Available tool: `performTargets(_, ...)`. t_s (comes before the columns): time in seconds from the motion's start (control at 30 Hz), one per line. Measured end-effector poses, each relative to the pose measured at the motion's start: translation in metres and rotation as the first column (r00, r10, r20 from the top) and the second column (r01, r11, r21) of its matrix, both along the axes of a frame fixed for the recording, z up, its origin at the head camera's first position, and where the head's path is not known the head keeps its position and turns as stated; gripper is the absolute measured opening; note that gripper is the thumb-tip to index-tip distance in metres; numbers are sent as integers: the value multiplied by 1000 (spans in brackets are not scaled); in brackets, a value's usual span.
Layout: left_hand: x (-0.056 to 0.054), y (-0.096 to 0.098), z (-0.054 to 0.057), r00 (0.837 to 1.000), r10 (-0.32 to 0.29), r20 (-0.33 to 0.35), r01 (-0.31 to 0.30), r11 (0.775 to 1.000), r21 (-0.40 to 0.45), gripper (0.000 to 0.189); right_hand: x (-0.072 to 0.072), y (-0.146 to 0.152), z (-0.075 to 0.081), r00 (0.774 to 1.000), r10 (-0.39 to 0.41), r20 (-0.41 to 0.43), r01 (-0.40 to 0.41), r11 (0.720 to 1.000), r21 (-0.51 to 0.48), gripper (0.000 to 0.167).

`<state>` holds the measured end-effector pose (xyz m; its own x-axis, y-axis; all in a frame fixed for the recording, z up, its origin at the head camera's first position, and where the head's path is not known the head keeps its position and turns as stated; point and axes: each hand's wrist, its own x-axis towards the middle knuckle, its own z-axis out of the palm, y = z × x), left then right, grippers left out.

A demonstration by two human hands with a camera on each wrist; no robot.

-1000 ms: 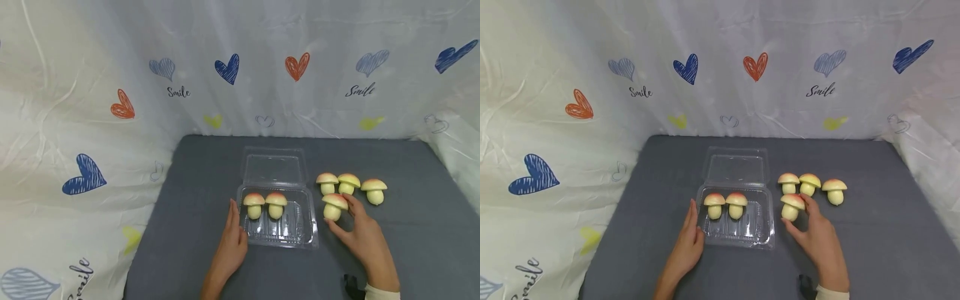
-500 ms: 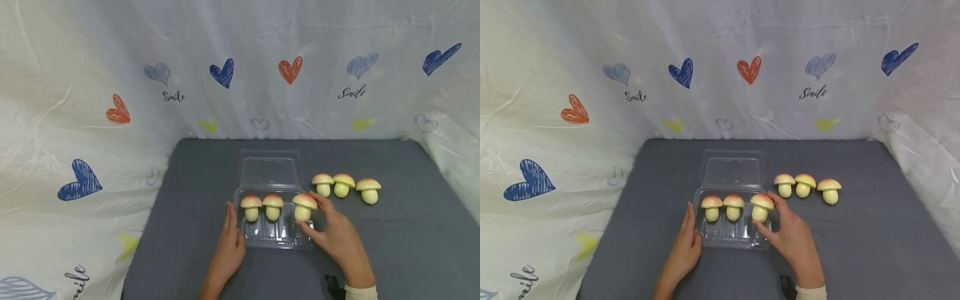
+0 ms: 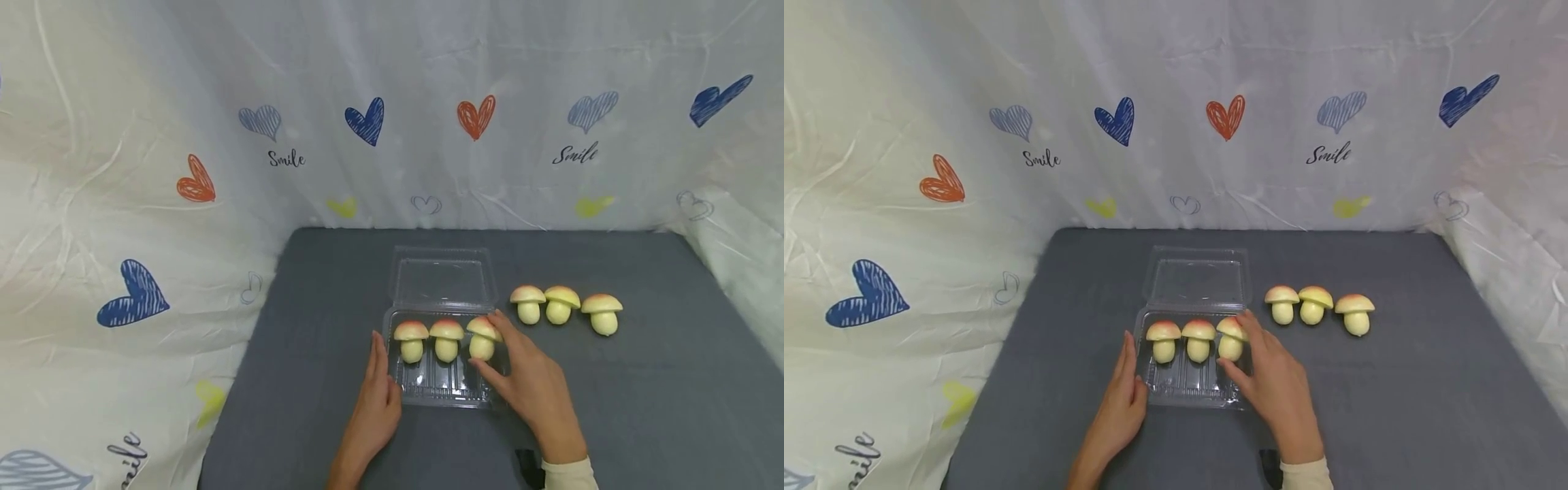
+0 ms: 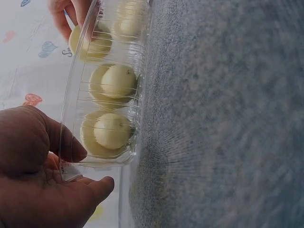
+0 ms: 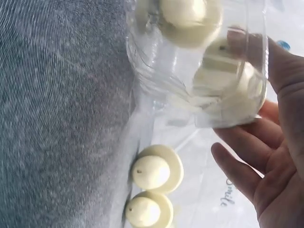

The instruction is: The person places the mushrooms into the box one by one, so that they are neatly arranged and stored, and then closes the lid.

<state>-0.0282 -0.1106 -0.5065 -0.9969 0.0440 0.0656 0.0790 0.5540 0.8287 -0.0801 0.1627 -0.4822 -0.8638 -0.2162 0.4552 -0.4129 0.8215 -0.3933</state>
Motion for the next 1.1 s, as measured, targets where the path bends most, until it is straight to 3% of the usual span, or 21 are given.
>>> performTargets(0.33,2,-2,0,999,1,36,-1,1000,-9,75,-1,-11,-6,999,-10,53,8,999,38,90)
performTargets(0.7,-2,0,-1,1000,-10,23,10,1000,4,77,-6,-16,-14,998,-34,-60,37,998,53,86)
performTargets(1.1,-2,-1,0,1000,-20,14,20,1000,7,79,-8,-20,-20,997,-30,-68,36,996,87,83)
